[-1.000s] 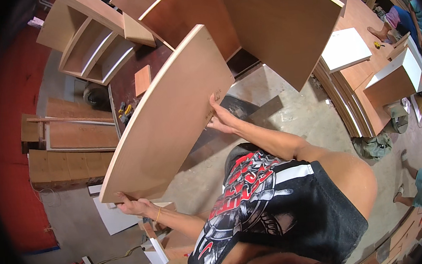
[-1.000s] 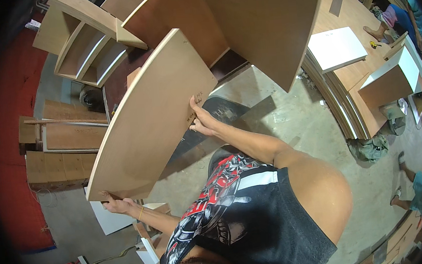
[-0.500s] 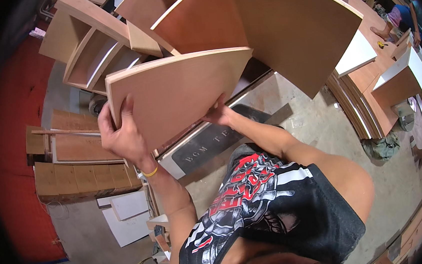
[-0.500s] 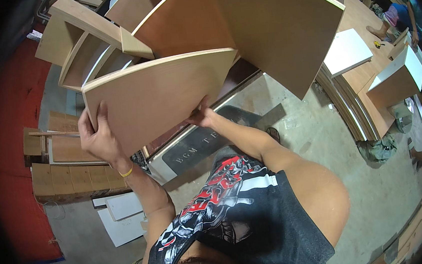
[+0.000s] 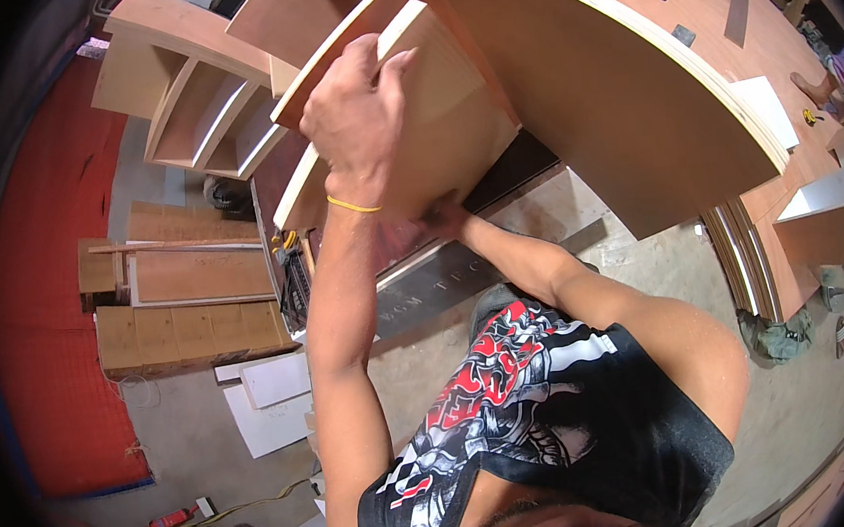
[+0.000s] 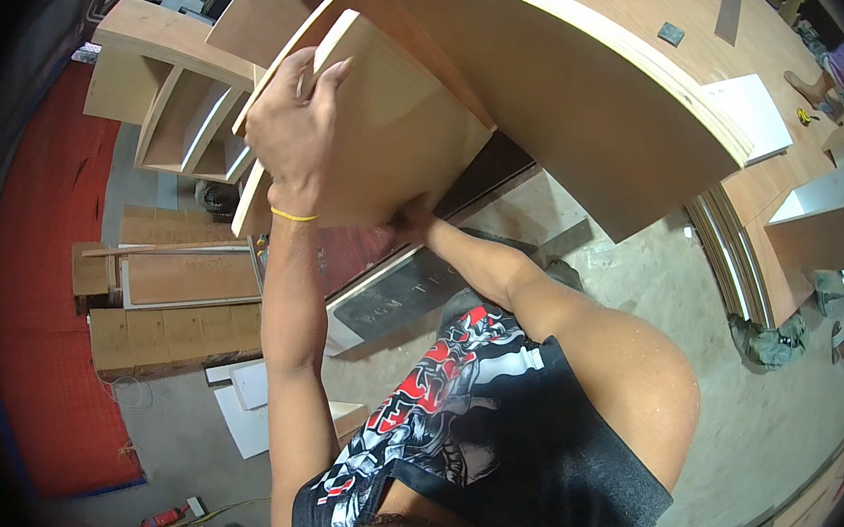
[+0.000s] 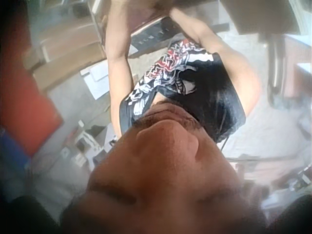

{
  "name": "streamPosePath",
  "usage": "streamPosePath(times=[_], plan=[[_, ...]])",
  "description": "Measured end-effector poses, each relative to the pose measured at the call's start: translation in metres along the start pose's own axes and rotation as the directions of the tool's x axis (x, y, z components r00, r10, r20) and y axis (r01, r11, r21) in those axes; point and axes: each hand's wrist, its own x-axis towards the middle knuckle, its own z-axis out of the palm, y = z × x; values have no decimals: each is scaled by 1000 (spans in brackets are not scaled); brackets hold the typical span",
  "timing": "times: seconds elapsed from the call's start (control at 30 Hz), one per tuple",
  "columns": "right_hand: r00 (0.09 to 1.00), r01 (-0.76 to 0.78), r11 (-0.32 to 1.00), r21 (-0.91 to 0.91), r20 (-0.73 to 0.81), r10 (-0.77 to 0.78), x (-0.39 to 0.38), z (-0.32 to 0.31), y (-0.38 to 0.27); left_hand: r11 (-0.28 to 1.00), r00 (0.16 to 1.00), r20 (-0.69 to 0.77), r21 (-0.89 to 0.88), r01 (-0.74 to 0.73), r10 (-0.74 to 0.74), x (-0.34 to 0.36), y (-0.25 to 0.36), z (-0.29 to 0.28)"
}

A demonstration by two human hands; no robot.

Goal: The person uses a table saw to cut rectangular wooden boards. They guide the boards through the saw blade, then lift and inspect the cut pieces before placing them into a wooden cabinet structure.

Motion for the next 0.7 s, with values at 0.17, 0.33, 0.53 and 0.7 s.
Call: streamPosePath(times=[0.17,0.33,0.53,0.7], plan=[[978,-198,880,433,148,147,10,-6,5,1000,997,81,26,-6,4,11,8,30],[980,54,990,129,181,-77,22,-14,-47,993,996,-24,-78,-84,83,39,14,69],[995,20,999,29,101,-22,24,-9,-72,951,938,-174,-25,-309,300,48,10,69],[932,8,998,63,-362,15,22,10,-56,983,943,-292,-43,-179,159,-21,-33,9]])
